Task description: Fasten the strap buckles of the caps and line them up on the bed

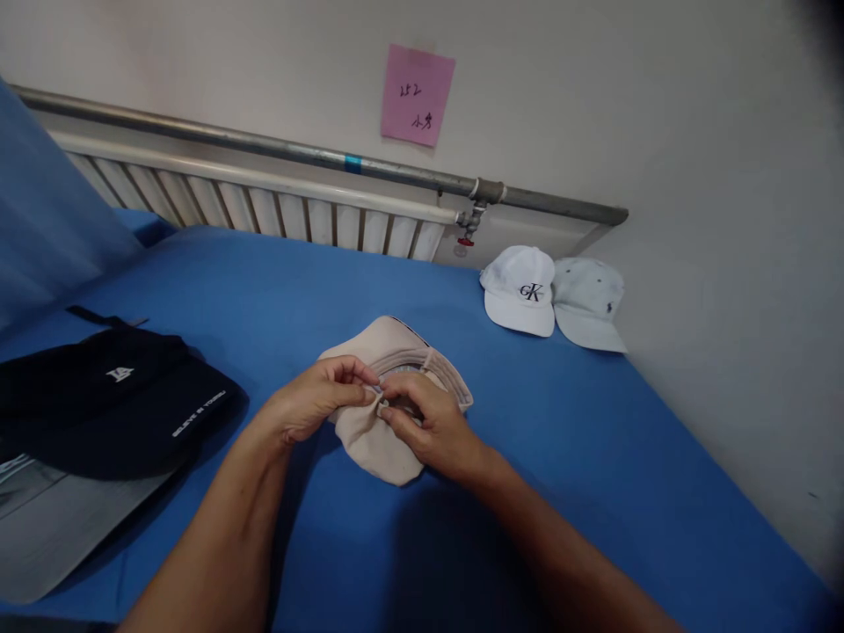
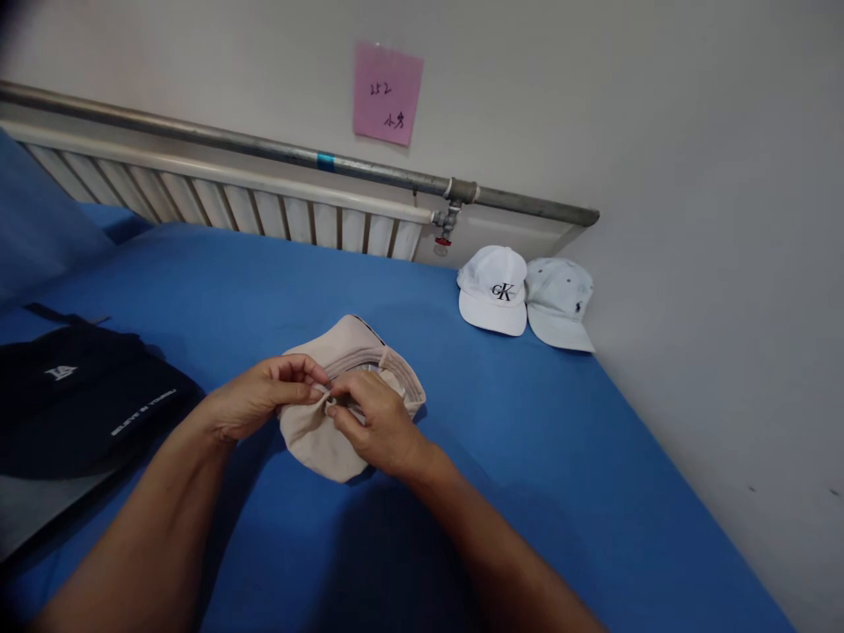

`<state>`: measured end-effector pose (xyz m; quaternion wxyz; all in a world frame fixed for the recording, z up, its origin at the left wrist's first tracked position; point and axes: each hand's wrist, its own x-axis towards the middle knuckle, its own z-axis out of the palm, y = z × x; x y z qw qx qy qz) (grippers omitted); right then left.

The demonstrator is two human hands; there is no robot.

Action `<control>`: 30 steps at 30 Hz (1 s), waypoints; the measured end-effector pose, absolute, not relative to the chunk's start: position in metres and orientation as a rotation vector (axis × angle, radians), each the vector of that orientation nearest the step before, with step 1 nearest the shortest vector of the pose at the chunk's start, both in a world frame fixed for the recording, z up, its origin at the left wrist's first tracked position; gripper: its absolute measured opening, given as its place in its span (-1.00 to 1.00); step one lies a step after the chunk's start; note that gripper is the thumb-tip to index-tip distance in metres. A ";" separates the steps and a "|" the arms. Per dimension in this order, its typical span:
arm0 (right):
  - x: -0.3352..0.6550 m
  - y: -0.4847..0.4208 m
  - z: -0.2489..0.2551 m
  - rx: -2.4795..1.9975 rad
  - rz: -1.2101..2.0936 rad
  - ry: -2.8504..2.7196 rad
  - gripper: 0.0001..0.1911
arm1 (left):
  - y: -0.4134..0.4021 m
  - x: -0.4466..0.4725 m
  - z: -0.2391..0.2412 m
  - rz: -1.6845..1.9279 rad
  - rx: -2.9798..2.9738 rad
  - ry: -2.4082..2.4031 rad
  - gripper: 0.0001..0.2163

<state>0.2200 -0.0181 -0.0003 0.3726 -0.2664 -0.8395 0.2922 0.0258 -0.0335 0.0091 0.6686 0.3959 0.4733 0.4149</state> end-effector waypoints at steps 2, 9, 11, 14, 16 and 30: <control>0.219 -0.019 0.001 -0.710 0.755 -2.143 -0.87 | -0.034 0.026 0.010 0.941 0.893 1.067 -0.74; 0.217 -0.017 -0.002 -0.819 0.773 -2.116 -0.92 | -0.033 0.028 0.008 0.942 0.933 1.131 -0.74; 0.216 -0.017 -0.004 -0.837 0.781 -2.123 -0.93 | -0.033 0.029 0.007 0.936 0.956 1.161 -0.76; 0.214 -0.016 -0.007 -0.882 0.802 -2.116 -0.91 | -0.033 0.031 0.007 0.937 0.971 1.168 -0.77; 0.214 -0.015 -0.006 -0.920 0.868 -2.059 -0.89 | -0.033 0.032 0.009 0.934 0.946 1.149 -0.78; 0.226 -0.009 0.003 -0.880 1.423 -1.801 -0.86 | -0.032 0.023 0.011 0.892 0.915 0.979 -0.74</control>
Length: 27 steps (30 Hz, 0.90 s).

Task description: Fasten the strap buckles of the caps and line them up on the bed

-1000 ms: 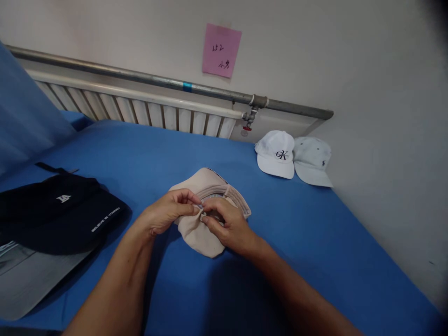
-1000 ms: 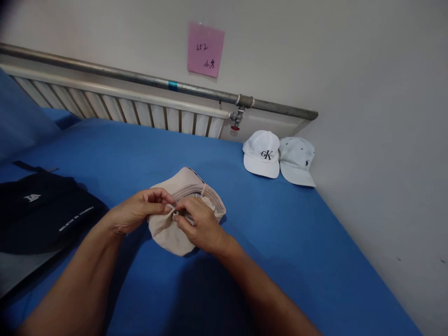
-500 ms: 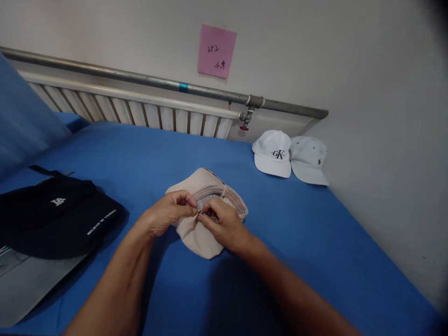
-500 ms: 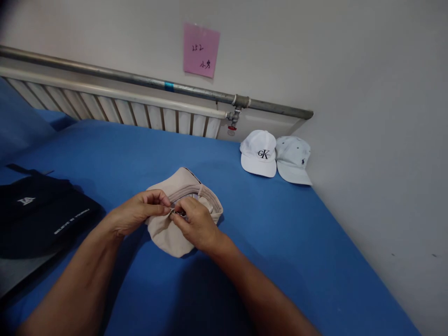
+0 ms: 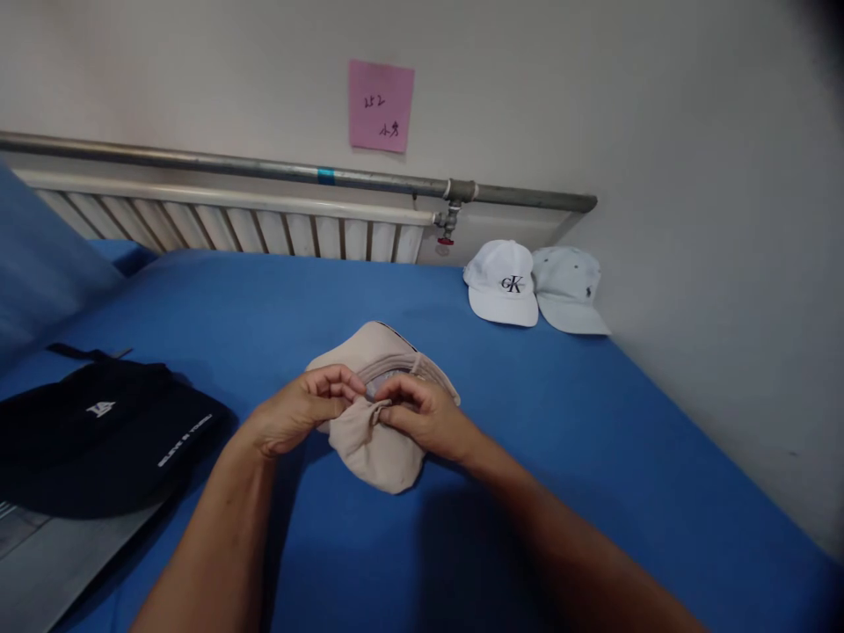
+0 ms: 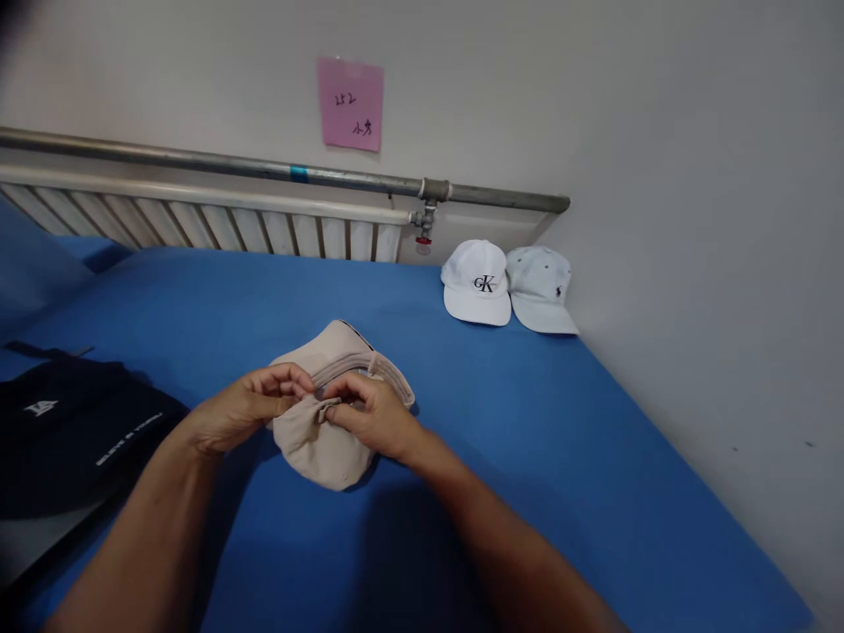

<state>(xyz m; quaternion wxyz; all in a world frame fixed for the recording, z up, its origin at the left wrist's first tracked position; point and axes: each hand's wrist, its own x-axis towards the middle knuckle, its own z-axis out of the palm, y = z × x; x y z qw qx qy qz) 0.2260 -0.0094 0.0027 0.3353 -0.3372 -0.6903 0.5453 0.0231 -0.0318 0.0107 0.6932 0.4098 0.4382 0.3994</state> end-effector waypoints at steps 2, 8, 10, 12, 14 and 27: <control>0.225 -0.010 0.004 -0.879 1.435 -1.782 -0.86 | -0.031 0.024 0.010 0.896 0.923 0.954 -0.73; 0.225 -0.012 0.006 -0.890 1.368 -1.789 -0.86 | -0.031 0.028 0.010 0.911 0.966 0.979 -0.75; 0.225 -0.013 0.005 -0.888 1.352 -1.803 -0.86 | -0.030 0.028 0.008 0.911 0.986 0.997 -0.75; 0.226 -0.012 0.003 -0.887 1.318 -1.818 -0.87 | -0.029 0.029 0.007 0.927 1.001 1.032 -0.75; 0.226 -0.011 0.001 -0.898 1.261 -1.827 -0.89 | -0.028 0.032 0.007 0.980 1.011 1.102 -0.75; 0.238 -0.012 0.008 -0.865 0.707 -2.008 -0.88 | -0.039 0.035 0.026 0.805 1.656 1.251 -0.74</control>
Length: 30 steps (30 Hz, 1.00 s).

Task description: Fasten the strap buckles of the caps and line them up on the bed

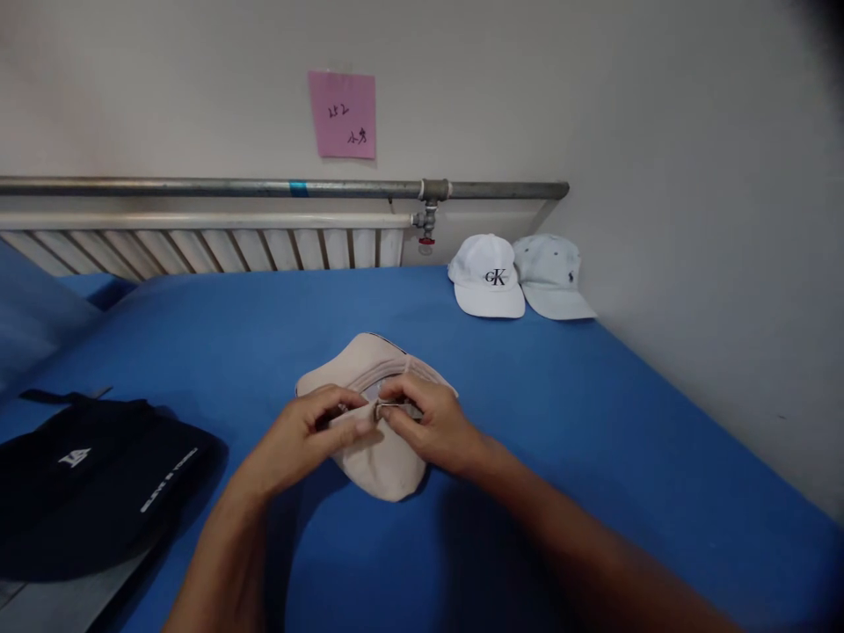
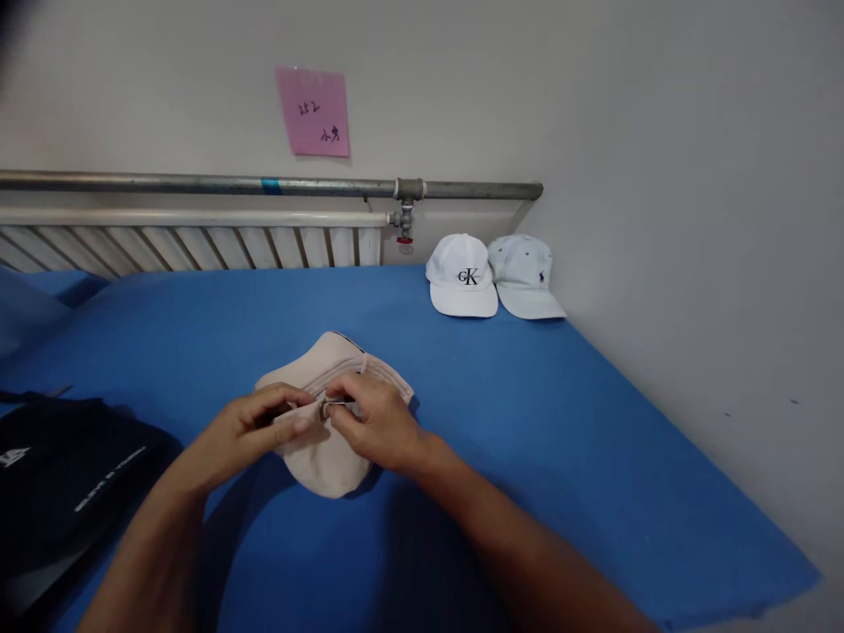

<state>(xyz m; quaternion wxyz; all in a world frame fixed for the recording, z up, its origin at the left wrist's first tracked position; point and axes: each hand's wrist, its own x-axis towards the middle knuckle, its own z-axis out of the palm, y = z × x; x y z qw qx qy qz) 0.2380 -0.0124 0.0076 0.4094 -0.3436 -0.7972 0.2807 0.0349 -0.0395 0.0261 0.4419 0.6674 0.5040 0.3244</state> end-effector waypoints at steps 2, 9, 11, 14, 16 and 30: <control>0.244 -0.014 0.011 -0.818 0.619 -2.076 -0.89 | -0.040 0.037 0.027 0.768 1.783 1.239 -0.75; 0.265 -0.016 0.026 -0.829 0.571 -2.271 -0.84 | -0.039 0.035 0.027 0.674 1.826 1.208 -0.80; 0.270 -0.018 0.029 -0.866 0.684 -2.223 -0.85 | -0.041 0.030 0.030 0.693 1.808 1.183 -0.81; 0.275 -0.019 0.033 -0.914 0.977 -2.020 -0.88 | -0.042 0.021 0.032 0.763 1.743 1.109 -0.83; 0.276 -0.020 0.035 -0.921 1.125 -1.884 -0.90 | -0.043 0.017 0.033 0.802 1.670 1.067 -0.83; 0.265 -0.019 0.027 -0.910 1.062 -1.874 -0.94 | -0.043 0.032 0.032 0.650 1.430 1.121 -0.84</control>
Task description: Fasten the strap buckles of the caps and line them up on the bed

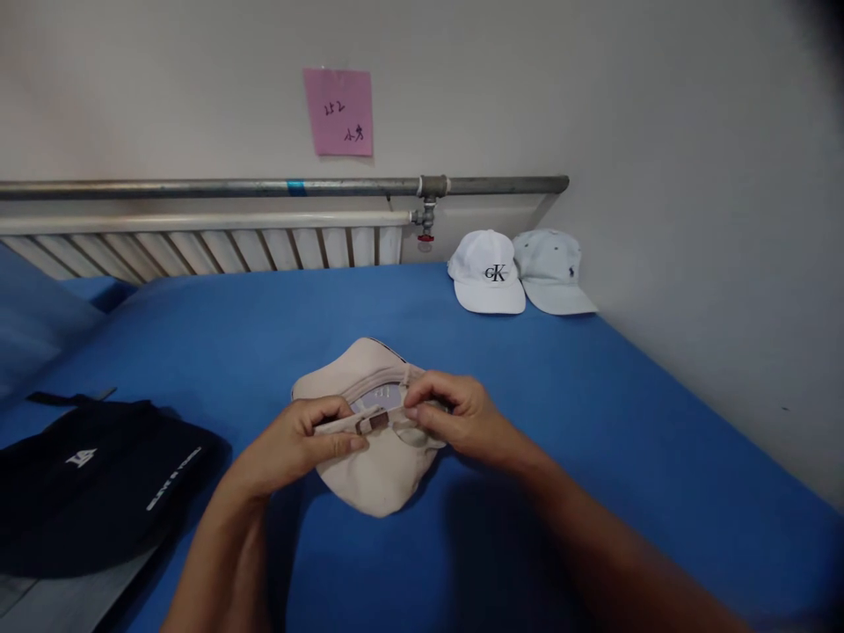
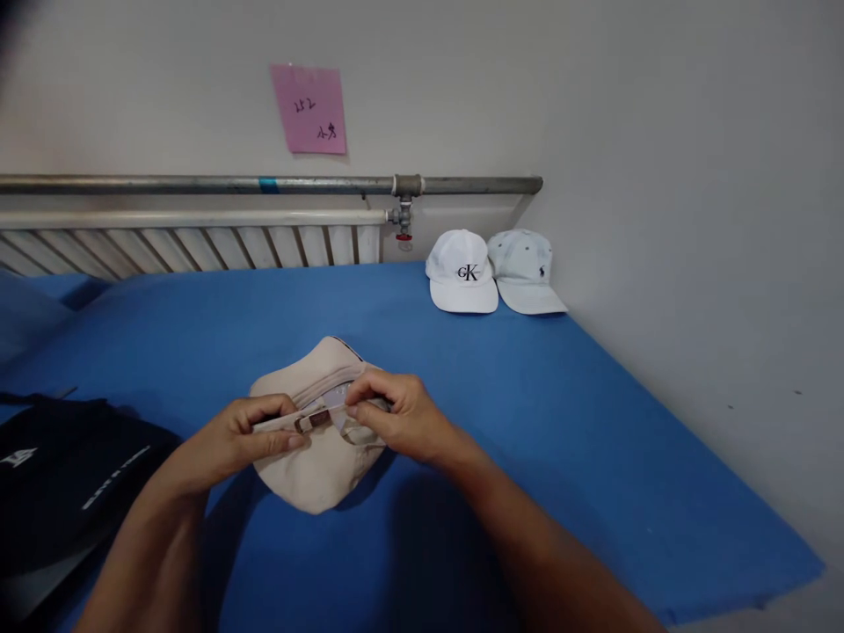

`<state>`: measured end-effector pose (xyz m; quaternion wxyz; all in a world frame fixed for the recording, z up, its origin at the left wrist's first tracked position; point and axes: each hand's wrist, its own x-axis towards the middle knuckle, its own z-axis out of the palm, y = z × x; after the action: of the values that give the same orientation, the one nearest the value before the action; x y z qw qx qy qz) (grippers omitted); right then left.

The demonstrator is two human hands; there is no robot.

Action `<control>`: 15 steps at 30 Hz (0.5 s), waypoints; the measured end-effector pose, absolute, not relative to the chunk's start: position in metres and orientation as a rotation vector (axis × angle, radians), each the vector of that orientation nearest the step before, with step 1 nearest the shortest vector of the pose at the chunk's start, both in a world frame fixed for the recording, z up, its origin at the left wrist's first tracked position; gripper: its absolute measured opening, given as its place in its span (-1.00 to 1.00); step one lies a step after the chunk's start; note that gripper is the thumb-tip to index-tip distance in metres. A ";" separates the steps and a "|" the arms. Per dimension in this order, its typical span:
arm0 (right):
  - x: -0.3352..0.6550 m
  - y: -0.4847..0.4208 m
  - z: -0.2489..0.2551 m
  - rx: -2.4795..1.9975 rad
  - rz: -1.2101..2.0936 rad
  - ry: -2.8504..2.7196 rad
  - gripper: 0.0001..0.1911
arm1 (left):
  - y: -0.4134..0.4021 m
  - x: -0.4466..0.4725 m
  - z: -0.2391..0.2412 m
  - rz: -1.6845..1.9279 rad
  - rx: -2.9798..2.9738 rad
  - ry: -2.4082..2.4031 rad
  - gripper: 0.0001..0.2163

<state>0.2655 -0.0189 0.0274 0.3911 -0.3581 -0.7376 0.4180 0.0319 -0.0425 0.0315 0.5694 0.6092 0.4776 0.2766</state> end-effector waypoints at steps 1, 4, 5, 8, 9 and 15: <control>0.265 -0.019 0.027 -0.908 1.055 -1.880 -0.93 | -0.042 0.032 0.031 0.654 1.406 1.132 -0.84; 0.266 -0.020 0.028 -0.890 1.004 -1.929 -0.91 | -0.042 0.031 0.028 0.596 1.395 1.141 -0.82; 0.266 -0.020 0.029 -0.887 0.984 -1.946 -0.89 | -0.042 0.030 0.026 0.574 1.408 1.137 -0.80; 0.265 -0.021 0.030 -0.899 0.952 -1.988 -0.89 | -0.043 0.028 0.023 0.553 1.455 1.125 -0.78; 0.264 -0.021 0.029 -0.895 0.948 -2.006 -0.87 | -0.043 0.028 0.023 0.548 1.471 1.121 -0.78; 0.253 -0.020 0.018 -0.774 1.033 -2.186 -0.90 | -0.041 0.032 0.025 0.455 1.547 1.089 -0.82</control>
<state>0.2532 -0.0198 0.0177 0.2967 -0.2913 -0.8222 0.3887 0.0318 -0.0414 0.0248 0.5630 0.6570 0.4626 0.1932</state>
